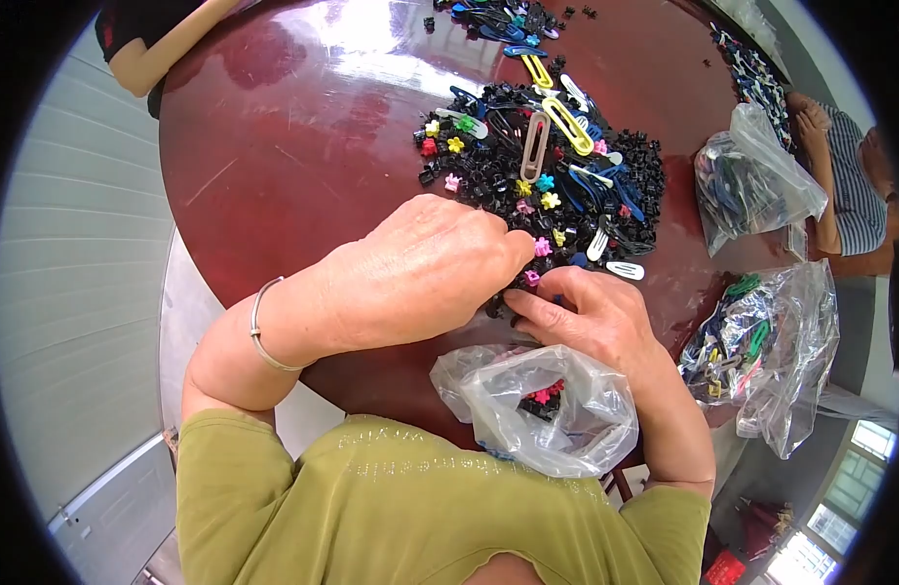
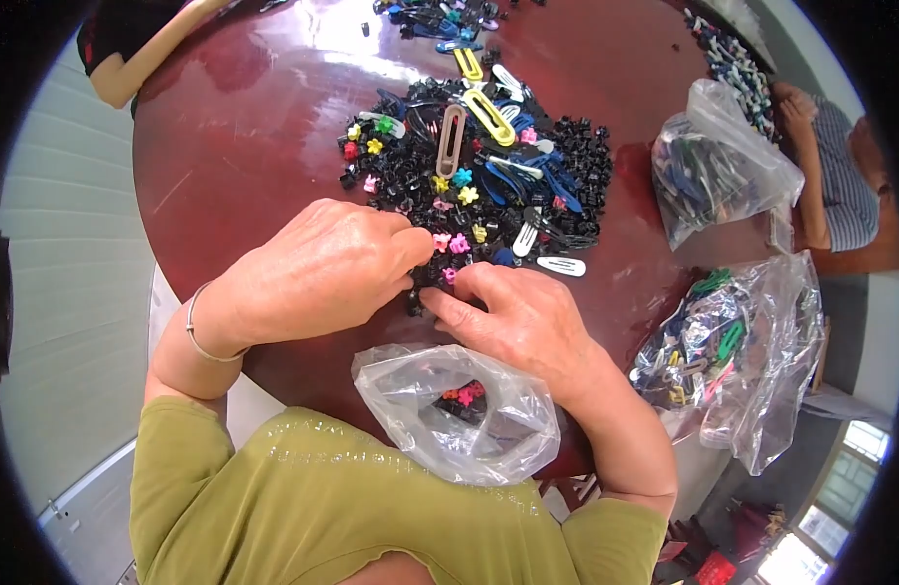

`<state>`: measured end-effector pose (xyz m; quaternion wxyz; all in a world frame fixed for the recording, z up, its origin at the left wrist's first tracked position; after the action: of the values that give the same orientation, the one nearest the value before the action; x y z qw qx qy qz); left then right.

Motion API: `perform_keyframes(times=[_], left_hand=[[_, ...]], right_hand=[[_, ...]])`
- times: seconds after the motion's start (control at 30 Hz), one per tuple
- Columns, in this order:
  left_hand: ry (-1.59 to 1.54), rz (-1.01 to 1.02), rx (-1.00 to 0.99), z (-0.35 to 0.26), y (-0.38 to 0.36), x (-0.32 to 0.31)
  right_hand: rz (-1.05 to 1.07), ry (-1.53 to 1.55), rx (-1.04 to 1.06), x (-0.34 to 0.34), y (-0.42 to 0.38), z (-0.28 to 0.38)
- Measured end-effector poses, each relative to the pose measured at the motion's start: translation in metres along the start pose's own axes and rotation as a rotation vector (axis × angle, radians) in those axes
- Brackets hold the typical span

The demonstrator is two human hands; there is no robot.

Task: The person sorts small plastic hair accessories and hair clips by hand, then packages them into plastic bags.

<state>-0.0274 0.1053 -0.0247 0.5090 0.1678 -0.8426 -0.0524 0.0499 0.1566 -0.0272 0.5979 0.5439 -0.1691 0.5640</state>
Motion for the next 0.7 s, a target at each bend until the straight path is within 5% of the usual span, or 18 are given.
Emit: perform_keyframes(times=[0.27,0.7], left_hand=[[0.023,0.029,-0.026,-0.002,0.000,0.008],[0.056,0.106,-0.213,-0.027,-0.005,-0.016]], right_hand=[[-0.170,-0.015,0.047,0.010,-0.006,-0.005],[-0.124,0.014,-0.026,0.010,0.000,-0.005]])
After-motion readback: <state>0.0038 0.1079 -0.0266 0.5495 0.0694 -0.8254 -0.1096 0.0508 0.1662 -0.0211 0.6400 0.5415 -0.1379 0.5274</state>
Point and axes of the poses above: each hand's wrist, its own y-axis towards the middle knuckle, its own x-axis out of the back of the hand, z = x × y, the point moved 10 cm from there along y, towards the middle knuckle, and after that the axes turned 9 degrees about -z, right-handed, at the moved point
